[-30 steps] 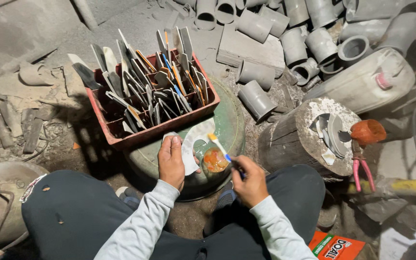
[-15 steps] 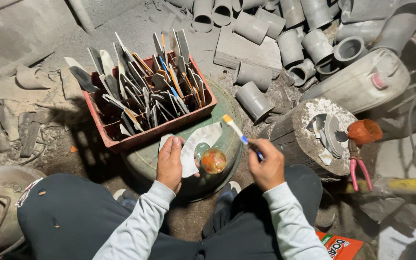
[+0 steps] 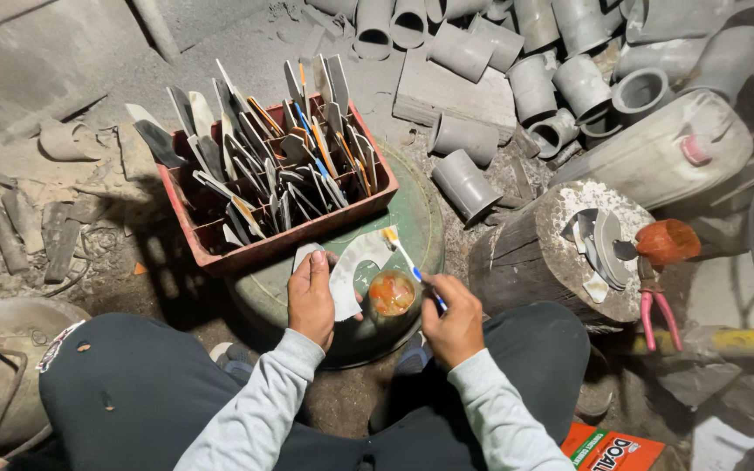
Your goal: The person sits on the ground and uses a toothbrush to apply orange paint to small white ceramic pieces. They repeatedly dip the brush into a small container of paint and brush the surface of each piece before placing it into a red crate.
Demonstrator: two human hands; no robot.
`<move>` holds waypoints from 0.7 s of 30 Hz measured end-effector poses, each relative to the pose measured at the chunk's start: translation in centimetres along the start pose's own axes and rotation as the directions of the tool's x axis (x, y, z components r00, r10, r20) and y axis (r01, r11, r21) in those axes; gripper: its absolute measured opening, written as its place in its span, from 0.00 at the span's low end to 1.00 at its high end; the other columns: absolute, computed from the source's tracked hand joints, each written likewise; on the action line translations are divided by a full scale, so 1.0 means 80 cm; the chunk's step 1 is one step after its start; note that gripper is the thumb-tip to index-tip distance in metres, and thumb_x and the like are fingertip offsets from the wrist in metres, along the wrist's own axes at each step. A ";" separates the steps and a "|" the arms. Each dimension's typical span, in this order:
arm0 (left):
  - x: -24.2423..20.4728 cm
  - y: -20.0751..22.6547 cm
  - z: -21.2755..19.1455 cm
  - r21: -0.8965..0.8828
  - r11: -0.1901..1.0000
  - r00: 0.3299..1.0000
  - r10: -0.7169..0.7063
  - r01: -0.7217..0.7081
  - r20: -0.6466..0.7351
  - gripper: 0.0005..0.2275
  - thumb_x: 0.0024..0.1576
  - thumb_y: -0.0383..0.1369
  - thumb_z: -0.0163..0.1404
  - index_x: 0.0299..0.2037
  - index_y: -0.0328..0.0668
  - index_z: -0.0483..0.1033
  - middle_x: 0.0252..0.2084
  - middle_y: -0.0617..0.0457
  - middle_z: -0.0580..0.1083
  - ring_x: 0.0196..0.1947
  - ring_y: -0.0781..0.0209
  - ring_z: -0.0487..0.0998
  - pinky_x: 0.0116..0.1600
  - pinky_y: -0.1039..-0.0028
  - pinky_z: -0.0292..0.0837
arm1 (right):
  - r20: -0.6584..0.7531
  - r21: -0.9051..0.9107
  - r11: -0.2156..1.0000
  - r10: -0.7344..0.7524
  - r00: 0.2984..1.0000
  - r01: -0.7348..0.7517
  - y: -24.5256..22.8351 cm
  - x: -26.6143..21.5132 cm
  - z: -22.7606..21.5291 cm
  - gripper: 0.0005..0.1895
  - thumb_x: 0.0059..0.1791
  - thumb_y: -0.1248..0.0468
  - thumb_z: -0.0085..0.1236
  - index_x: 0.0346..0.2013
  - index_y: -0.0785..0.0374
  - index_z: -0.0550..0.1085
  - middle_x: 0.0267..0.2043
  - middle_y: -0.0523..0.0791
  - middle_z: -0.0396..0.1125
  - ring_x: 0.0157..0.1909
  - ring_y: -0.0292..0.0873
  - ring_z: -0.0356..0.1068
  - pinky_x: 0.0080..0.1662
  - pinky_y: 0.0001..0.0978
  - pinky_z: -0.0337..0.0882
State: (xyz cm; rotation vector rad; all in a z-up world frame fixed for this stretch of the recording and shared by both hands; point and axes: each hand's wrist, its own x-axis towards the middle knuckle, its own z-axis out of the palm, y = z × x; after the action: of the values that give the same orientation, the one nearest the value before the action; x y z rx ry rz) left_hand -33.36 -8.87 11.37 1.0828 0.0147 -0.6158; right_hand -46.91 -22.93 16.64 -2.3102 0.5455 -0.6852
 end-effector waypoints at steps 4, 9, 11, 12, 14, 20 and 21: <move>0.003 -0.009 0.005 -0.018 1.000 0.999 -0.003 0.003 -0.045 0.16 0.68 0.42 0.36 0.44 0.34 0.67 0.30 0.48 0.72 0.17 0.58 0.75 0.17 0.67 0.74 | 0.087 0.118 0.988 -0.106 0.991 0.095 -0.011 -0.023 0.014 0.17 0.40 0.74 0.55 0.44 0.67 0.76 0.37 0.53 0.70 0.38 0.53 0.75 0.41 0.37 0.73; -0.003 -0.004 -0.004 -0.054 0.998 0.999 0.040 -0.039 0.023 0.15 0.68 0.41 0.38 0.45 0.34 0.68 0.30 0.46 0.73 0.18 0.56 0.77 0.18 0.66 0.74 | 0.041 0.039 0.999 -0.009 0.999 0.008 0.010 -0.010 0.013 0.16 0.43 0.74 0.55 0.45 0.65 0.77 0.36 0.51 0.72 0.36 0.52 0.76 0.40 0.37 0.73; -0.005 -0.002 -0.004 -0.033 0.998 0.998 0.048 -0.047 0.048 0.15 0.68 0.40 0.38 0.45 0.33 0.68 0.30 0.45 0.73 0.18 0.56 0.77 0.18 0.65 0.74 | 0.005 0.000 1.000 -0.008 1.000 0.008 0.026 0.000 0.006 0.15 0.44 0.74 0.55 0.45 0.65 0.77 0.37 0.51 0.72 0.37 0.52 0.76 0.41 0.37 0.73; -0.005 -0.001 -0.005 -0.017 0.999 0.998 0.041 -0.040 0.051 0.15 0.68 0.40 0.38 0.45 0.33 0.68 0.30 0.45 0.73 0.18 0.56 0.77 0.18 0.65 0.74 | -0.016 -0.010 0.999 -0.039 0.999 0.038 0.032 0.005 0.001 0.14 0.44 0.74 0.55 0.45 0.65 0.77 0.38 0.51 0.72 0.39 0.52 0.76 0.42 0.37 0.73; -0.004 0.004 -0.008 -0.009 1.000 0.998 0.019 -0.018 0.058 0.14 0.68 0.40 0.38 0.44 0.34 0.67 0.29 0.45 0.73 0.18 0.56 0.77 0.18 0.65 0.74 | -0.051 -0.047 0.998 -0.046 0.998 0.044 0.040 0.013 -0.009 0.13 0.45 0.74 0.55 0.45 0.65 0.77 0.39 0.51 0.73 0.40 0.52 0.76 0.44 0.37 0.73; 0.004 0.004 -0.009 -0.064 0.996 0.994 -0.050 0.057 0.101 0.14 0.69 0.41 0.36 0.45 0.37 0.66 0.28 0.44 0.73 0.19 0.56 0.76 0.19 0.66 0.75 | -0.085 -0.061 0.998 -0.017 0.996 0.012 0.033 0.024 -0.023 0.13 0.47 0.73 0.56 0.46 0.66 0.77 0.39 0.51 0.73 0.39 0.50 0.76 0.44 0.36 0.74; 0.004 0.003 -0.006 -0.060 0.997 0.994 -0.049 0.055 0.095 0.14 0.69 0.41 0.36 0.45 0.37 0.66 0.27 0.44 0.73 0.19 0.56 0.76 0.19 0.66 0.75 | -0.071 -0.033 0.998 -0.063 0.996 0.060 0.024 0.020 -0.015 0.13 0.46 0.73 0.56 0.46 0.66 0.77 0.39 0.51 0.73 0.40 0.51 0.76 0.44 0.36 0.74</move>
State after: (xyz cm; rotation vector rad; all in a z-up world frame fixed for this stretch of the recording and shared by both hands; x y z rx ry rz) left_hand -32.81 -8.52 11.21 0.9946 -0.0184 -0.7080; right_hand -46.78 -25.75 16.61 -2.3469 0.5231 -0.7973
